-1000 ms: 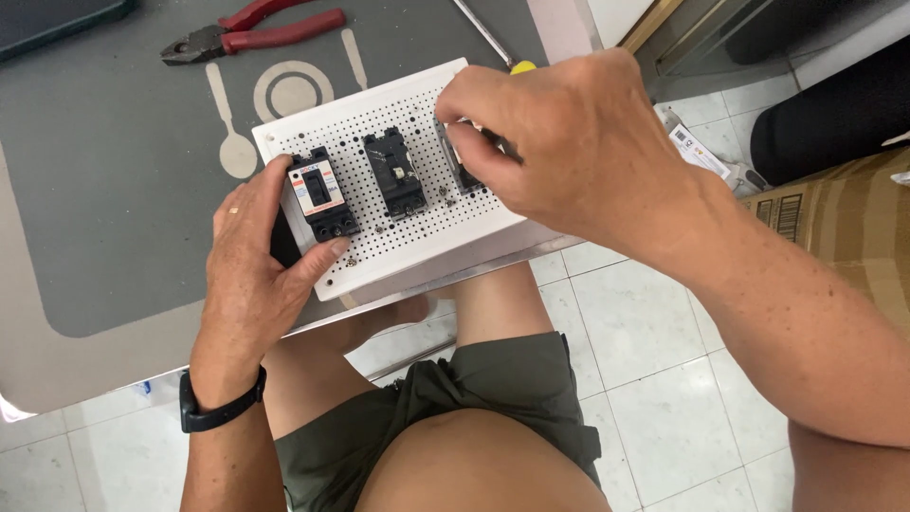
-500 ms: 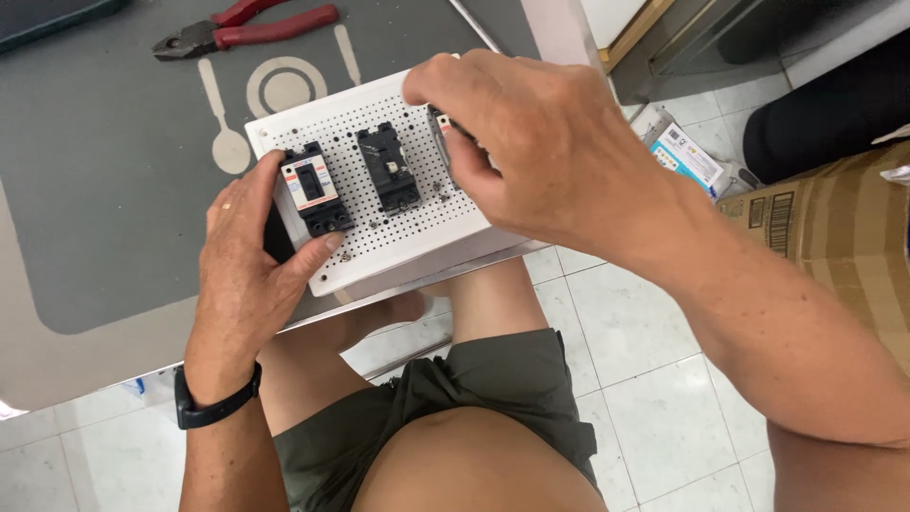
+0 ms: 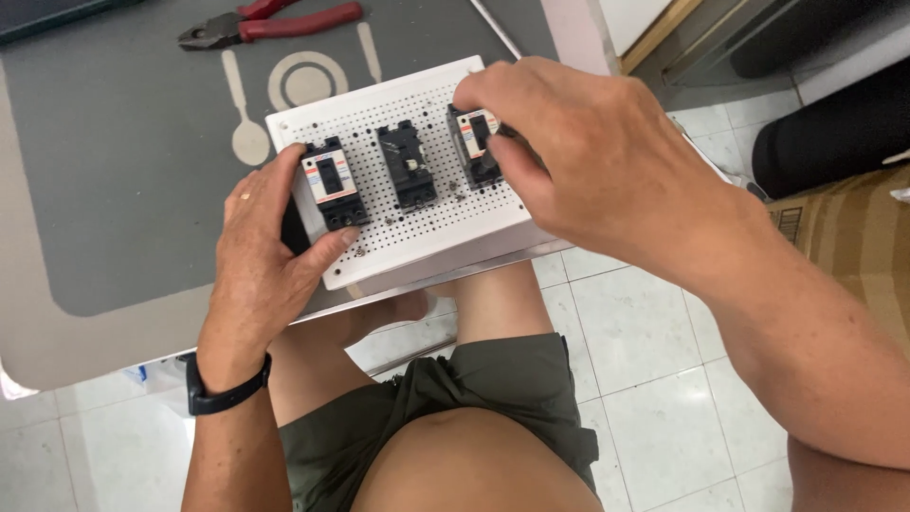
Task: Securing and adjusting circuit breakers on a mounting plate using a screwdriver
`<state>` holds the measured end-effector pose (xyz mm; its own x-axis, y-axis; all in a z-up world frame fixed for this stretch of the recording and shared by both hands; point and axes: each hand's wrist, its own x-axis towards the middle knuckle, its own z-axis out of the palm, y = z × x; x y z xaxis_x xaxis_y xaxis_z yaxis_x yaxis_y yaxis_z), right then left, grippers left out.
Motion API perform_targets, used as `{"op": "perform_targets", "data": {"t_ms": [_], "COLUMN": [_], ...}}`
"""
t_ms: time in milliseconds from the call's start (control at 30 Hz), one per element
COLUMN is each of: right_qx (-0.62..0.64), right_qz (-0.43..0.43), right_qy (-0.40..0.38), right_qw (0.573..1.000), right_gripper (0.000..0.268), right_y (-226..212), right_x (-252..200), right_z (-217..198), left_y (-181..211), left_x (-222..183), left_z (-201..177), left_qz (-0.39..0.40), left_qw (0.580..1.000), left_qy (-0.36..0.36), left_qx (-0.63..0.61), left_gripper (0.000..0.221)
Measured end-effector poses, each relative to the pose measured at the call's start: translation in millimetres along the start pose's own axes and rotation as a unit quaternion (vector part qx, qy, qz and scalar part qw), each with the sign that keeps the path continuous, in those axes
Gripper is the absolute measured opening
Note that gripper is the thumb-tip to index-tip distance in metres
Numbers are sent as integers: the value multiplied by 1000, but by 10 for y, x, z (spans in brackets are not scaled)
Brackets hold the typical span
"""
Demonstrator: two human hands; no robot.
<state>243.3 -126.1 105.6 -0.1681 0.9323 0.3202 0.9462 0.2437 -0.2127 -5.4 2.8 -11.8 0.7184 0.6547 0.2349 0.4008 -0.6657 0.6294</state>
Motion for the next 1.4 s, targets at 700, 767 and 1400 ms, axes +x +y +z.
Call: {"op": "perform_targets", "data": {"t_ms": [700,767,1400], "right_qx": [-94,-52,-54], "right_qz": [-16,-33,-23], "right_qy": [1,-12,18], "right_qw": [995,998,998], "right_gripper": [17,22,24], "right_y": [46,-2,86], "right_x": [55,92,43], "right_z": [124,66,123], "left_y": [-88,-119,63], "left_x": [-19,-10,-119], "left_z": [-10,7,-8], "left_qz": [67,73,69], "left_qw": [998,997,982], "left_qy": [12,13,167], "left_qx": [-13,-12,-61], "left_gripper": [68,69,36]}}
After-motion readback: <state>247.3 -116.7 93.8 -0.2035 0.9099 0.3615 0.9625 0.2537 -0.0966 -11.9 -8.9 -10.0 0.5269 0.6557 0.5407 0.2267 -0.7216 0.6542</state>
